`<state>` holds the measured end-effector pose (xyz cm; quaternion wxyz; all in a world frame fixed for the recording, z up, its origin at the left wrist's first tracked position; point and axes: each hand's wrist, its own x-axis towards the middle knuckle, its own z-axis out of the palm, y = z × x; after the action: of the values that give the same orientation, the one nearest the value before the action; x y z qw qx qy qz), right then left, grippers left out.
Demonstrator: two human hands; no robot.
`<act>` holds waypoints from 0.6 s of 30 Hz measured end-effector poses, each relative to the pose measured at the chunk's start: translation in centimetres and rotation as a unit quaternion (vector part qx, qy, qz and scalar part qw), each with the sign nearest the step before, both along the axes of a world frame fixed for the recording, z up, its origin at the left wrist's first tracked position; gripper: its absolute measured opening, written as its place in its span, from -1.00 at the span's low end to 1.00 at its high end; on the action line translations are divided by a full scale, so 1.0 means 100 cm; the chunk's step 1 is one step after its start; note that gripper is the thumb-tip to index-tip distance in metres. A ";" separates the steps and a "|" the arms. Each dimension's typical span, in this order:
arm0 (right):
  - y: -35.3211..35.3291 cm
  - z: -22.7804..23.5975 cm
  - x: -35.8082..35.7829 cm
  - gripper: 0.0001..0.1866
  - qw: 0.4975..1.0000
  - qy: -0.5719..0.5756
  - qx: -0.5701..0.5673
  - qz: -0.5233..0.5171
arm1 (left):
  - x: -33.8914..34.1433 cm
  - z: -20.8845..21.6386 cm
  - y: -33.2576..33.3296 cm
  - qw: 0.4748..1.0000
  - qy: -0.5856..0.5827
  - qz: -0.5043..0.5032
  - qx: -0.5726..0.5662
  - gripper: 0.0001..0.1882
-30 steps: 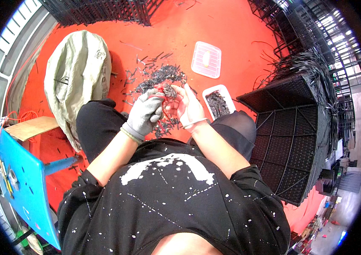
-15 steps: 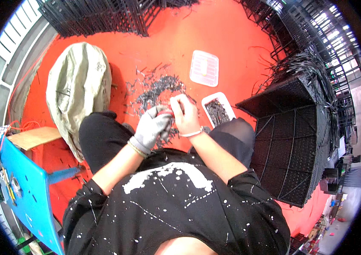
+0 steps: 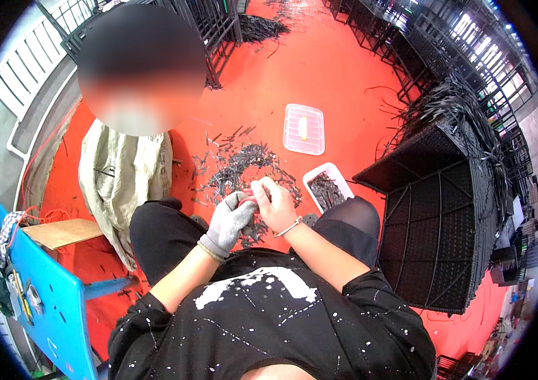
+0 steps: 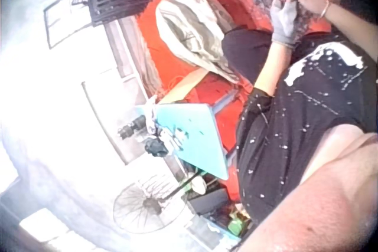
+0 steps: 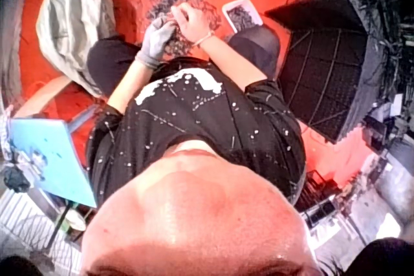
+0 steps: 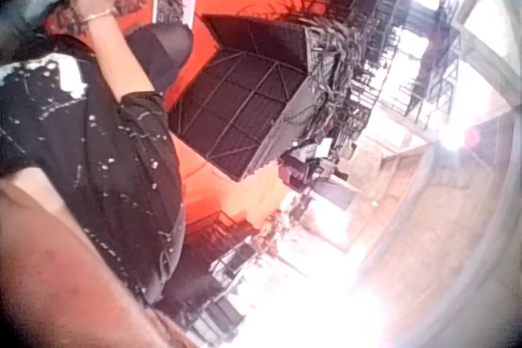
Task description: The person sits on the floor and sorts small black fasteners from a large pile on an orange mat. They pick up individual fasteners, inspect them, and place them into a white container. The person also handles a red cable, occasionally manipulating it with gloved hands.
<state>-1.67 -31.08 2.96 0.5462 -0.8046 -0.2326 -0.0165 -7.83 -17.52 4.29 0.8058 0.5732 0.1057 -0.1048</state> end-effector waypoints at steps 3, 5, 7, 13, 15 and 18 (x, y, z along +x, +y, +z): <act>0.003 0.001 -0.002 -0.67 0.999 0.033 0.024 -0.010 | -0.002 0.004 -0.002 1.000 -0.013 0.013 0.005 -0.82; 0.004 -0.001 -0.002 -0.66 0.996 0.063 0.070 -0.002 | -0.002 0.007 -0.002 1.000 -0.018 0.016 -0.006 -0.81; 0.004 -0.002 -0.003 -0.67 0.989 0.094 0.109 0.016 | -0.002 0.007 0.001 1.000 -0.022 -0.003 -0.003 -0.81; -0.002 -0.011 0.001 -0.69 0.957 0.208 0.190 0.070 | -0.005 0.010 0.003 1.000 -0.017 -0.018 -0.011 -0.81; -0.003 -0.020 0.005 -0.69 0.942 0.242 0.218 0.080 | -0.005 0.013 0.002 1.000 -0.014 -0.017 -0.013 -0.82; 0.001 -0.019 0.003 -0.69 0.910 0.315 0.264 0.057 | -0.005 0.010 0.003 0.999 -0.024 -0.022 -0.018 -0.82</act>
<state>-1.34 -31.01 1.09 0.7838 -0.5795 -0.0809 0.2080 -8.36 -17.22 5.32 0.8158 0.5631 0.0717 -0.1107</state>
